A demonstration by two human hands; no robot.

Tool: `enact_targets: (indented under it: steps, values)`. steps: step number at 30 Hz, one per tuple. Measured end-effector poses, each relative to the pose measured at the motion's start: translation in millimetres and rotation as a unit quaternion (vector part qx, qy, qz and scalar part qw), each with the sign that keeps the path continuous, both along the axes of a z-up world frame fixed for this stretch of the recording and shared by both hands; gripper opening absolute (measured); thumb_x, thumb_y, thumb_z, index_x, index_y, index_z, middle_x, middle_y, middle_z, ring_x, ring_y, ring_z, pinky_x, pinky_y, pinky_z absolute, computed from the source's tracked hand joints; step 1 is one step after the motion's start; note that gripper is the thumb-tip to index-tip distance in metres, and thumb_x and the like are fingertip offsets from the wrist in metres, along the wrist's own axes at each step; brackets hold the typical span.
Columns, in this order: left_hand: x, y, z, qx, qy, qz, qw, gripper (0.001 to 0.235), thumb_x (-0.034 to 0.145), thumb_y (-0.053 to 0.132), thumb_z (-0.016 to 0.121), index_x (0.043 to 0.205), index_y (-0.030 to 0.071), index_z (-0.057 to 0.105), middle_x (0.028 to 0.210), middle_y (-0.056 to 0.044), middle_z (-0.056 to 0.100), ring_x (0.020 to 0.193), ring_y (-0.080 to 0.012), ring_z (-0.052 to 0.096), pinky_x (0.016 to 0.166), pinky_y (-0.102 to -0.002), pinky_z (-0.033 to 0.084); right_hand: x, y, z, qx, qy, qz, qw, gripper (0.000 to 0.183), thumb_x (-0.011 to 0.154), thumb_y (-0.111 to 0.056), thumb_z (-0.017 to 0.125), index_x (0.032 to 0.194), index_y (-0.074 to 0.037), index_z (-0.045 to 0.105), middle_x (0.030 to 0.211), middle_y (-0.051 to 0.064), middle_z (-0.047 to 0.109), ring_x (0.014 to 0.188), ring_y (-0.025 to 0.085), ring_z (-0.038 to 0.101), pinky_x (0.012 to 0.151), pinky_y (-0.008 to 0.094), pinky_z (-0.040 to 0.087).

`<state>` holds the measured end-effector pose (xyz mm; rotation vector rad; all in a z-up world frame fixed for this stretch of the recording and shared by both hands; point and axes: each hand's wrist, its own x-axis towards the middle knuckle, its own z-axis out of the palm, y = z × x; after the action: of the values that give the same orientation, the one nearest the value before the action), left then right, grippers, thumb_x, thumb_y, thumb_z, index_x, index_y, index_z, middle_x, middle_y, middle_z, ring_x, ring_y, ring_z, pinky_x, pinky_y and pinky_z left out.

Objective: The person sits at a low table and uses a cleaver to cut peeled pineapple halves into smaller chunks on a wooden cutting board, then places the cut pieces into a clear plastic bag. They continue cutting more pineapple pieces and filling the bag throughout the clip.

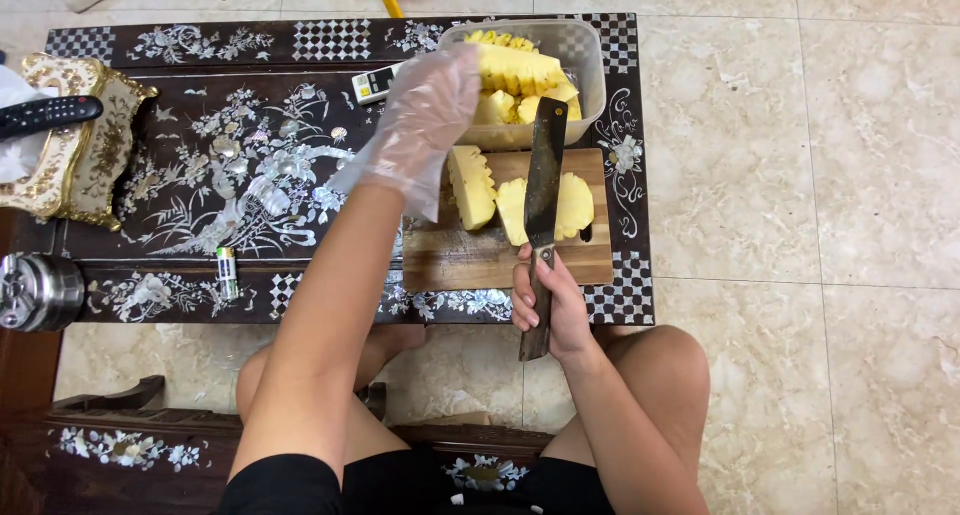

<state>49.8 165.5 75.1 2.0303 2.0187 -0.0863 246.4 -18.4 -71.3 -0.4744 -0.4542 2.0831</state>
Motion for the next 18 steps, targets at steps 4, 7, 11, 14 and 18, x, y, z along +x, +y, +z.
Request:
enact_targets:
  steps: [4, 7, 11, 14, 18]
  values:
    - [6, 37, -68, 0.127, -0.04, -0.047, 0.99, 0.027, 0.105, 0.027, 0.05, 0.119, 0.005, 0.056, 0.094, -0.014, 0.064, 0.069, -0.0253, 0.066, 0.063, -0.037, 0.06, -1, -2, 2, 0.002, 0.005, -0.002, 1.0, 0.023, 0.109, -0.026, 0.044, 0.124, -0.009, 0.045, 0.073, 0.004, 0.045, 0.05, 0.011, 0.043, 0.048, 0.027, 0.043]
    - [22, 55, -85, 0.231, -0.081, -0.166, 0.955, 0.016, 0.106, 0.023, 0.054, 0.111, 0.011, 0.064, 0.084, -0.006, 0.068, 0.075, -0.0235, 0.065, 0.072, -0.038, 0.056, 3, -3, 4, -0.003, 0.0, -0.007, 1.0, 0.023, 0.108, -0.025, 0.045, 0.125, -0.008, 0.045, 0.074, 0.004, 0.046, 0.051, 0.011, 0.044, 0.049, 0.027, 0.043]
    - [32, 100, -138, 0.275, 0.115, -0.257, 0.919, 0.027, 0.096, 0.022, 0.06, 0.117, 0.006, 0.063, 0.087, -0.006, 0.065, 0.078, -0.0202, 0.065, 0.069, -0.035, 0.056, 10, -1, 4, 0.002, -0.001, -0.022, 1.0, 0.023, 0.108, -0.025, 0.046, 0.124, -0.008, 0.045, 0.074, 0.004, 0.046, 0.051, 0.011, 0.044, 0.05, 0.027, 0.044]
    - [32, 124, -172, 0.363, 0.226, -0.336, 0.839, 0.054, 0.083, 0.008, 0.065, 0.137, 0.005, 0.061, 0.091, -0.007, 0.066, 0.08, -0.02, 0.065, 0.072, -0.031, 0.056, 13, -1, 7, 0.007, -0.003, -0.029, 1.0, 0.024, 0.109, -0.025, 0.047, 0.125, -0.007, 0.045, 0.074, 0.004, 0.046, 0.051, 0.011, 0.044, 0.05, 0.027, 0.045]
    - [51, 139, -155, 0.236, -0.002, -0.203, 0.95, 0.018, 0.104, 0.025, 0.062, 0.118, 0.015, 0.068, 0.1, -0.01, 0.07, 0.095, -0.0281, 0.066, 0.078, -0.041, 0.054, 14, -1, 12, 0.019, -0.025, -0.031, 0.999, 0.025, 0.109, -0.025, 0.047, 0.125, -0.006, 0.044, 0.074, 0.004, 0.046, 0.052, 0.011, 0.045, 0.051, 0.027, 0.045]
